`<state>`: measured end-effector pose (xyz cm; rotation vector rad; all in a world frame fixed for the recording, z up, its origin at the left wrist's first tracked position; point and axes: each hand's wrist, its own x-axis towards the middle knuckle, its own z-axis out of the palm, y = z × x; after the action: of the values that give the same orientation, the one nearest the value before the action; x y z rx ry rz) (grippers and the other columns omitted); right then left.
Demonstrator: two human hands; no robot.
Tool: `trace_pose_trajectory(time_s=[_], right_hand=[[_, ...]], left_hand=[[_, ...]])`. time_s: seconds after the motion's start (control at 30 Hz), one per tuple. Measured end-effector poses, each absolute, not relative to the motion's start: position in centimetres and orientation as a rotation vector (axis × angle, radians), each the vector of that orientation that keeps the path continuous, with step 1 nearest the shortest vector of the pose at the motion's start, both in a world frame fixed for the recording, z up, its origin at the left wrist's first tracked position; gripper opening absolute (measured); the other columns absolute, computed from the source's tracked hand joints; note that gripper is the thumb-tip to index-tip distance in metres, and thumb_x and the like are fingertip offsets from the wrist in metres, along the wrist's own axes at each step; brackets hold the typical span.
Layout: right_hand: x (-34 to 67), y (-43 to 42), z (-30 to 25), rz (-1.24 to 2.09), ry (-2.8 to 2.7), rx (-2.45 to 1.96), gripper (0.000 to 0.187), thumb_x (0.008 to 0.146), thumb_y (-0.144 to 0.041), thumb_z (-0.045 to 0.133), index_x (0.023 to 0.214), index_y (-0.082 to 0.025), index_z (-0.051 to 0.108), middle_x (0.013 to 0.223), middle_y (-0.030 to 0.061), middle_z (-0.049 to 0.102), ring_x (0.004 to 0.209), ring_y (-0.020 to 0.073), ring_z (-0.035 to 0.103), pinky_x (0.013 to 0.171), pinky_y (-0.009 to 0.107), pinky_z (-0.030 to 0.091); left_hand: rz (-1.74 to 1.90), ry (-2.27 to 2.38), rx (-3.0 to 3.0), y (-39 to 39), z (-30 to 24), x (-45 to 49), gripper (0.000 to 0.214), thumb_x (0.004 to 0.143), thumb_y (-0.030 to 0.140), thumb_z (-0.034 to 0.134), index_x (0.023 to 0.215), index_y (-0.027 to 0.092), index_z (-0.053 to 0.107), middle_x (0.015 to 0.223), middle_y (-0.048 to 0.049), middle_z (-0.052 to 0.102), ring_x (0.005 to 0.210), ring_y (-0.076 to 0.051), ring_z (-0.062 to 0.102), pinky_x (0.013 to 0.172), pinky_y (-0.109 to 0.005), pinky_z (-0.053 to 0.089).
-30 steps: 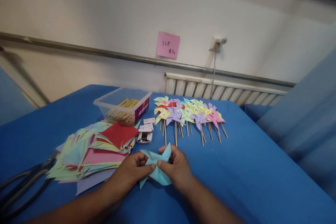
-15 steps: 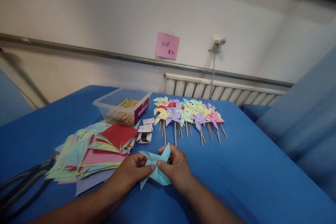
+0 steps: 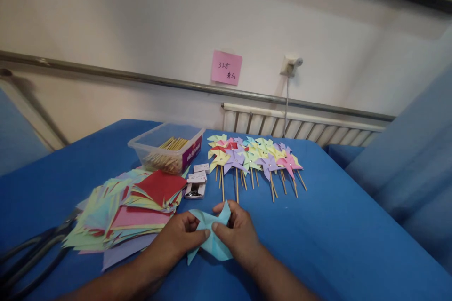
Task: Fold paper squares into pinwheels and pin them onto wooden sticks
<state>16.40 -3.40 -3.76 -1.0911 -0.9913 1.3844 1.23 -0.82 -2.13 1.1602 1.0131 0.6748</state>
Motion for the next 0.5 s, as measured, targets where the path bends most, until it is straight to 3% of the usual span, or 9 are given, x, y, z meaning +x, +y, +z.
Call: trace_pose_trajectory(time_s=[0.23, 0.37, 0.5], right_hand=[[17.4, -3.2, -3.8, 1.299, -0.985, -1.019, 0.034, 0.080, -0.049, 0.061, 0.090, -0.017, 0.064, 0.075, 0.0026, 0.063, 0.066, 0.0139, 0.056, 0.063, 0.025, 0.041], [18.1, -2.5, -4.5, 1.285, -0.931, -1.036, 0.039, 0.077, -0.052, 0.063, 0.087, -0.015, 0.066, 0.073, 0.0038, 0.063, 0.064, 0.0144, 0.057, 0.061, 0.025, 0.041], [18.2, -2.1, -5.1, 1.316, -0.909, -1.050, 0.038, 0.076, -0.051, 0.066, 0.083, -0.014, 0.067, 0.069, 0.0030, 0.063, 0.059, 0.0128, 0.055, 0.058, 0.024, 0.039]], left_hand=[[0.630, 0.937, 1.197, -1.2, -2.0, 1.5, 0.014, 0.057, 0.019, 0.067, 0.068, 0.015, 0.059, 0.060, 0.0024, 0.060, 0.057, -0.012, 0.053, 0.055, -0.023, 0.037], [0.530, 0.812, 1.161, -1.2, -1.9, 1.2, 0.016, 0.056, 0.019, 0.071, 0.064, 0.015, 0.059, 0.058, 0.0030, 0.059, 0.054, -0.011, 0.050, 0.052, -0.021, 0.035], [0.440, 0.620, 1.013, -1.3, -1.3, 0.7, 0.020, 0.057, 0.021, 0.075, 0.073, 0.013, 0.066, 0.064, 0.0001, 0.064, 0.060, -0.013, 0.057, 0.058, -0.022, 0.040]])
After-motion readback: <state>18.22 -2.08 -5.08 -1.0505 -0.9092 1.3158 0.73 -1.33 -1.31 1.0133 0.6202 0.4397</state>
